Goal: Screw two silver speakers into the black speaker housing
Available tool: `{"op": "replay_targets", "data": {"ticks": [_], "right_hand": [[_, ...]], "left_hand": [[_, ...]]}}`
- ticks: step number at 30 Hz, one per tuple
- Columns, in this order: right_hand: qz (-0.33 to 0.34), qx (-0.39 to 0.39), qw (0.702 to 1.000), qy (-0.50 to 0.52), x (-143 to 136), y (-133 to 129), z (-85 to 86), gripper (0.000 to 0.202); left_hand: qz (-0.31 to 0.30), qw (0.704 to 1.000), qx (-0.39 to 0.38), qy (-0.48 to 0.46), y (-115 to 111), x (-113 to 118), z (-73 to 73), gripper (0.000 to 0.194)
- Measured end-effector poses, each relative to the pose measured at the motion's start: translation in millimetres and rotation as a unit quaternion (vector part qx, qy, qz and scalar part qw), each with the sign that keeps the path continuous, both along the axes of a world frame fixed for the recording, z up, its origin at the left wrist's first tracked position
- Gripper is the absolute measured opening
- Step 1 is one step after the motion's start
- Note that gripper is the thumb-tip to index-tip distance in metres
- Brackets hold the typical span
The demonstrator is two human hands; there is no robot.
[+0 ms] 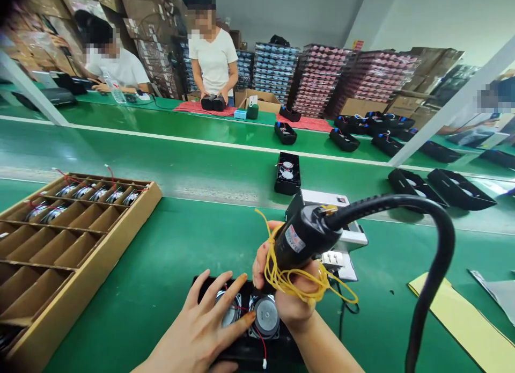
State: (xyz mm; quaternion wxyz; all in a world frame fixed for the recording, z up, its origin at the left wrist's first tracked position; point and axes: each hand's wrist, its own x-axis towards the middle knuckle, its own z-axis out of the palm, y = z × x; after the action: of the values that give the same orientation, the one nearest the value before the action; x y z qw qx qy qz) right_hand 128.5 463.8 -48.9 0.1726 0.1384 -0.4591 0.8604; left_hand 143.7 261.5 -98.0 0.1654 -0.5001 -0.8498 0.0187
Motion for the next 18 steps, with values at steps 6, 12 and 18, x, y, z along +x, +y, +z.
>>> {"op": "replay_targets", "data": {"ticks": [6, 12, 18], "right_hand": [[0.020, 0.012, 1.000, -0.020, -2, -3, -6.4, 0.067], [0.053, 0.027, 0.998, -0.006, -3, 0, -15.6, 0.063], [0.027, 0.014, 0.999, -0.025, -3, -6, -8.4, 0.064]], "left_hand": [[0.005, 1.000, 0.003, -0.025, 3, 2, 1.6, 0.082], [0.006, 0.999, 0.007, -0.038, 2, 3, 4.1, 0.077], [0.005, 0.999, 0.021, -0.040, 2, 2, 3.2, 0.072]]}}
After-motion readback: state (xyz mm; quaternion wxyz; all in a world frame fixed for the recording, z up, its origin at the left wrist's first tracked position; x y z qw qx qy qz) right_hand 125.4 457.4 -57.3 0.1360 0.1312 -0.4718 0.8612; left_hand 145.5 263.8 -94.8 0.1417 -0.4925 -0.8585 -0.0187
